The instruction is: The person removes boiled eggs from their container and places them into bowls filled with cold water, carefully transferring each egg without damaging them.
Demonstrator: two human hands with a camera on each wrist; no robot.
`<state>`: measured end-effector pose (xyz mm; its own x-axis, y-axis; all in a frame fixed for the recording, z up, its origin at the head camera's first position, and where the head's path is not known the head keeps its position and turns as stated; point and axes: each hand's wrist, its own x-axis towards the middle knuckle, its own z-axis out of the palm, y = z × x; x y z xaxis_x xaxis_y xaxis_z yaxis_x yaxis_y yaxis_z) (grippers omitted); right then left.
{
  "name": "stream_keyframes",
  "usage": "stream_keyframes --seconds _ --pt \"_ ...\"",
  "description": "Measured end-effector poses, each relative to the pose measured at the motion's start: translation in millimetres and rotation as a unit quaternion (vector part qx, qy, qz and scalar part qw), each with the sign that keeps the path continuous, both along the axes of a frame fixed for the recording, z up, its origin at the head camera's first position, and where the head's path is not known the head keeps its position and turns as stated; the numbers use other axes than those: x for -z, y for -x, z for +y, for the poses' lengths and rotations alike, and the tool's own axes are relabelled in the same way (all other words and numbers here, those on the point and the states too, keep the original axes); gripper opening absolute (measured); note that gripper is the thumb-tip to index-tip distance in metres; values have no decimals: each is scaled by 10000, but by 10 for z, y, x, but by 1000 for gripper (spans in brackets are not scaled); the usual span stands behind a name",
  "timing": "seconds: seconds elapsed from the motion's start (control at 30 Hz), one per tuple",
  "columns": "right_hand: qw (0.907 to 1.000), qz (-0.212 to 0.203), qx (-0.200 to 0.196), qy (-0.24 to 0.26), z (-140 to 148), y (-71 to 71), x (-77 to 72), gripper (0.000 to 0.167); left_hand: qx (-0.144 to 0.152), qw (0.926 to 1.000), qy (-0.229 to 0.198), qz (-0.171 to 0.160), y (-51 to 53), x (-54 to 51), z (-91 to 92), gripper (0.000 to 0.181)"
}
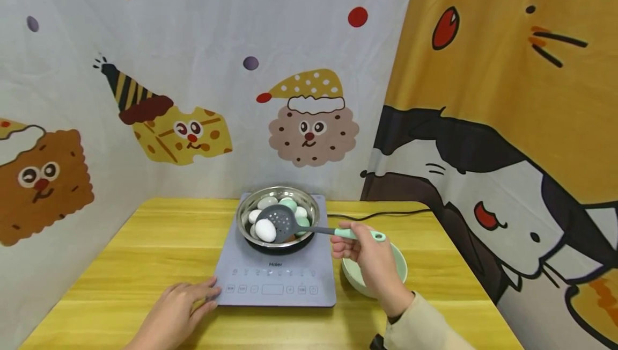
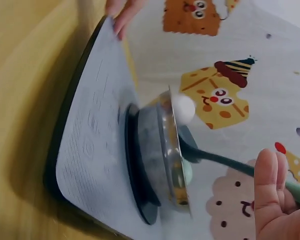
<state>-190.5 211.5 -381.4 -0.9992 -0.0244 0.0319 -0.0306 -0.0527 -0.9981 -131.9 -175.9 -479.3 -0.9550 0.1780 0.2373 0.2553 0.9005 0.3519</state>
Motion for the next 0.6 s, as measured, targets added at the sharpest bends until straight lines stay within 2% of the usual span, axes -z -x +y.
stream_keyframes --seconds 0.1,0.27,0.6 --pt "9989 -288 101 350 31 27 9 44 7 10000 -22 -32 1 1 -1 25" --pt "9978 -220 228 577 122 62 -11 41 7 10000 -51 -54 2 -1 -1 25" --pt "9983 -189 545 102 313 96 -95 41 -1 10000 -25 -46 5 -10 -5 25"
